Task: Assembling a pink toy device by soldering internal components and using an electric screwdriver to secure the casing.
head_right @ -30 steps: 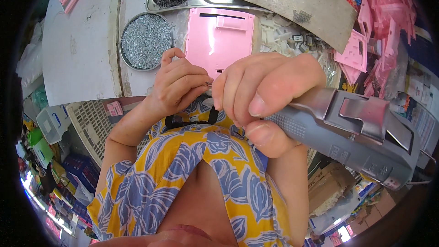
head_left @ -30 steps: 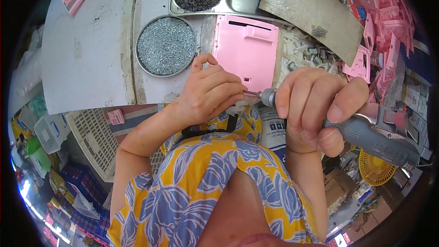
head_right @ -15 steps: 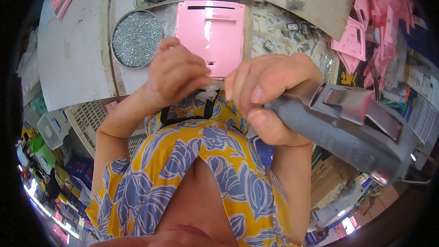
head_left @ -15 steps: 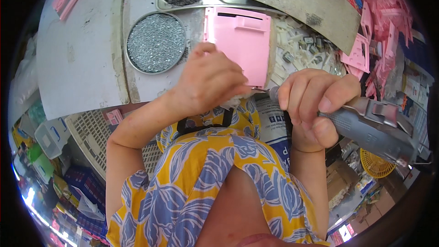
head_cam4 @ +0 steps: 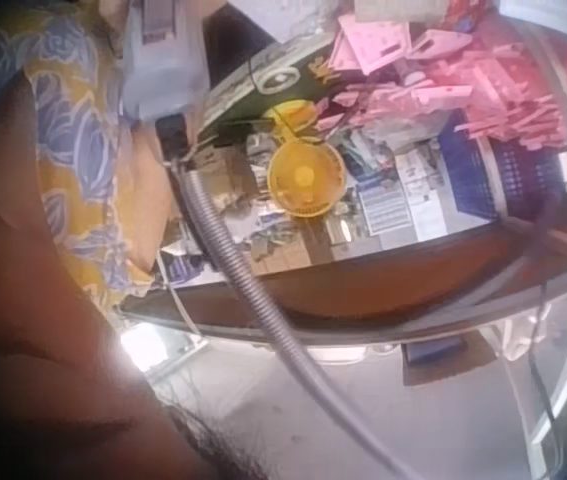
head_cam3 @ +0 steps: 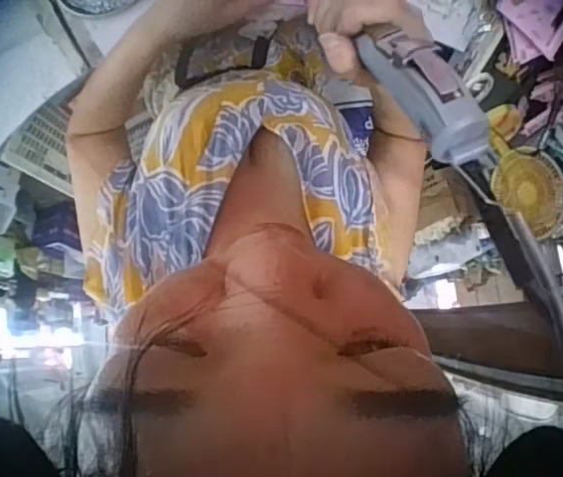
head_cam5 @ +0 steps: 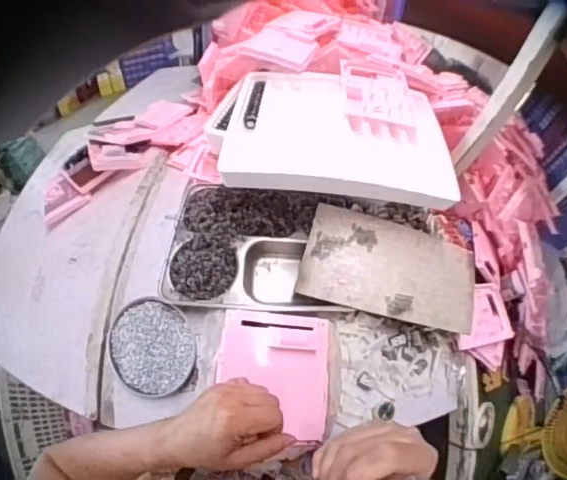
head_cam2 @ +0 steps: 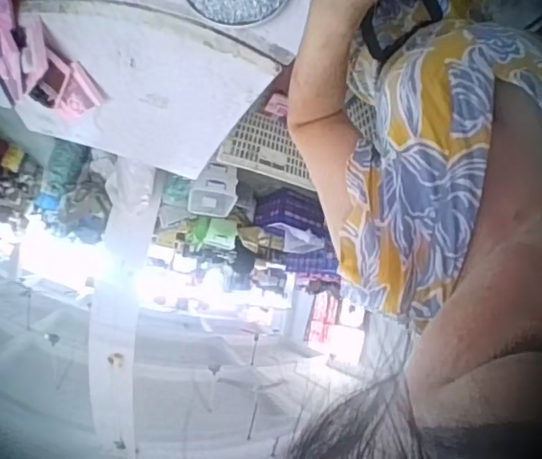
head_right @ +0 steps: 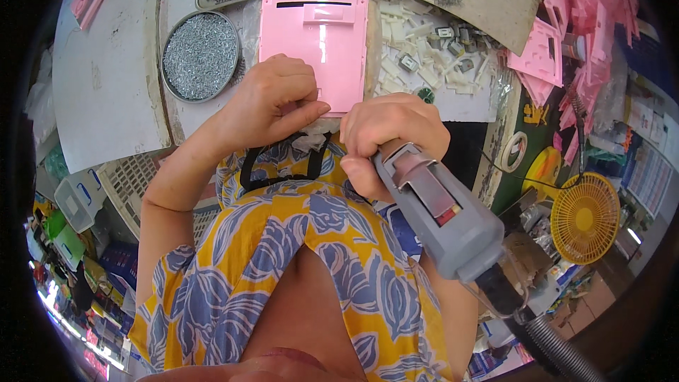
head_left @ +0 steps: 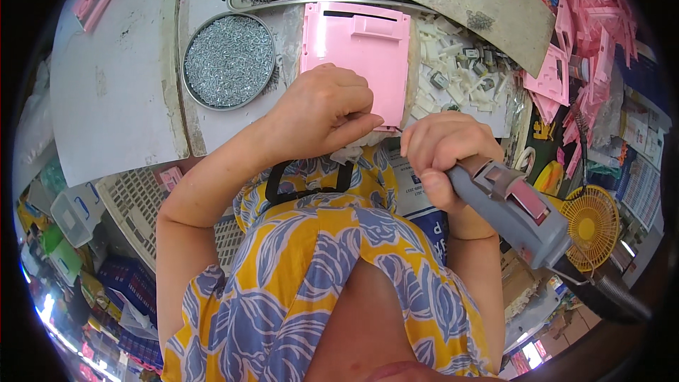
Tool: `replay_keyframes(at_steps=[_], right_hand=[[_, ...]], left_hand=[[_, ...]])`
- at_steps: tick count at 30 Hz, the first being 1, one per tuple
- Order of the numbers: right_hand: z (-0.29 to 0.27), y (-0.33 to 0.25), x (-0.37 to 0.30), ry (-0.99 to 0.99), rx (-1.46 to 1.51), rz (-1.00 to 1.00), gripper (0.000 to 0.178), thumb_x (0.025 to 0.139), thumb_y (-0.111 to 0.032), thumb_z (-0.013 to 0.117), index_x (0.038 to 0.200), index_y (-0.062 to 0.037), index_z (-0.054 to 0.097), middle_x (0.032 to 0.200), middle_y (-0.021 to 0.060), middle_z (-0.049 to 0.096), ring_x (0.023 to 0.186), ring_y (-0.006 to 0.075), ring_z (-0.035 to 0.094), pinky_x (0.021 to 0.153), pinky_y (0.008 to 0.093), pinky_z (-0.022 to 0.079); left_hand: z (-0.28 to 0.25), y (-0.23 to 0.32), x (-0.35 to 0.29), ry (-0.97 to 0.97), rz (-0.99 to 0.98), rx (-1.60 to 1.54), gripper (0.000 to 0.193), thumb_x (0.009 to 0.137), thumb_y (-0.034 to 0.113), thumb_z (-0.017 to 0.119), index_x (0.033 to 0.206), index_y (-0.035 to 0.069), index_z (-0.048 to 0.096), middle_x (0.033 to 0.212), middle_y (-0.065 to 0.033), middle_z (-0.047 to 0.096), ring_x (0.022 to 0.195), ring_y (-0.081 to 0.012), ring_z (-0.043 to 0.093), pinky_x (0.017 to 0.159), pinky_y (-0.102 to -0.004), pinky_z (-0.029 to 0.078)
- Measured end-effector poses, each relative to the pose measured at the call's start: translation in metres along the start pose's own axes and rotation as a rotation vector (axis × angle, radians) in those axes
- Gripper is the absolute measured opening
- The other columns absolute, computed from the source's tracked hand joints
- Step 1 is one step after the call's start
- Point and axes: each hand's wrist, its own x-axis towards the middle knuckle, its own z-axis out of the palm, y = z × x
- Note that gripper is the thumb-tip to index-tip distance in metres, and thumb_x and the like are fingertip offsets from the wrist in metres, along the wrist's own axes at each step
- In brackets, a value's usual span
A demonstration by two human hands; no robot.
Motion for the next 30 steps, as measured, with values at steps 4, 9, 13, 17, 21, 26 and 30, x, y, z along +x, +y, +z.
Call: replay_keyframes(at_steps=[4, 9, 13, 17, 21, 26, 30], right_hand=[[0.001, -0.002, 0.003, -0.023, 0.054, 0.038, 0.019, 0.081, -0.005, 0.073, 0.089, -0.0082, 0.056, 0.060, 0.0025, 0.054, 0.050, 0.0185, 0.055, 0.055, 0.0334, 0.051], [-0.007, -0.033, 0.029, 0.014, 0.232, -0.102, 0.026, 0.093, -0.026, 0.074, 0.102, -0.0153, 0.052, 0.057, -0.0048, 0.053, 0.046, 0.0111, 0.052, 0.052, 0.0289, 0.048], [-0.004, -0.025, 0.031, -0.012, 0.260, -0.099, 0.029, 0.091, -0.027, 0.075, 0.100, -0.0151, 0.050, 0.058, -0.0036, 0.054, 0.047, 0.0118, 0.052, 0.053, 0.0304, 0.049], [-0.003, -0.016, 0.029, -0.078, 0.327, -0.076, 0.030, 0.091, -0.025, 0.076, 0.102, -0.0130, 0.051, 0.061, 0.0003, 0.055, 0.051, 0.0159, 0.054, 0.057, 0.0333, 0.049], [-0.005, -0.020, 0.032, 0.089, 0.145, -0.107, 0.028, 0.093, -0.027, 0.073, 0.102, -0.0141, 0.050, 0.058, -0.0027, 0.050, 0.046, 0.0123, 0.046, 0.052, 0.0310, 0.044], [-0.032, 0.012, 0.036, 0.138, 0.146, -0.156, 0.028, 0.093, -0.009, 0.068, 0.106, -0.0091, 0.043, 0.066, 0.0046, 0.053, 0.057, 0.0163, 0.050, 0.062, 0.0354, 0.048], [-0.030, 0.029, 0.043, 0.092, 0.207, -0.126, 0.026, 0.092, -0.002, 0.065, 0.101, -0.0072, 0.042, 0.070, 0.0062, 0.054, 0.058, 0.0154, 0.050, 0.065, 0.0365, 0.050]], left_hand=[[0.002, 0.005, -0.003, -0.018, -0.005, 0.062, 0.015, 0.084, 0.016, 0.074, 0.084, 0.008, 0.061, 0.076, -0.0062, 0.059, 0.076, -0.0281, 0.060, 0.073, -0.0417, 0.044], [0.015, 0.013, -0.001, 0.055, 0.093, 0.095, 0.012, 0.084, 0.013, 0.074, 0.093, 0.010, 0.067, 0.086, -0.0032, 0.066, 0.083, -0.0228, 0.064, 0.084, -0.0397, 0.042], [0.017, 0.014, -0.007, 0.114, 0.054, 0.065, 0.015, 0.083, 0.011, 0.076, 0.096, 0.011, 0.069, 0.090, -0.0026, 0.069, 0.085, -0.0205, 0.065, 0.087, -0.0387, 0.040], [0.020, 0.010, -0.018, 0.112, 0.052, 0.197, 0.018, 0.080, 0.013, 0.079, 0.095, 0.011, 0.070, 0.093, -0.0033, 0.070, 0.090, -0.0213, 0.065, 0.088, -0.0413, 0.040], [-0.005, 0.017, -0.007, 0.338, -0.038, 0.391, 0.020, 0.078, 0.019, 0.080, 0.095, 0.013, 0.070, 0.099, -0.0038, 0.068, 0.098, -0.0230, 0.062, 0.095, -0.0444, 0.038], [-0.079, -0.016, -0.052, 0.242, -0.617, 0.974, 0.015, 0.081, 0.022, 0.078, 0.093, 0.013, 0.073, 0.100, -0.0025, 0.066, 0.101, -0.0252, 0.059, 0.095, -0.0464, 0.036], [-0.080, -0.019, -0.063, 0.234, -0.531, 0.860, 0.010, 0.085, 0.022, 0.074, 0.087, 0.012, 0.072, 0.094, -0.0030, 0.064, 0.100, -0.0254, 0.058, 0.092, -0.0460, 0.036]])
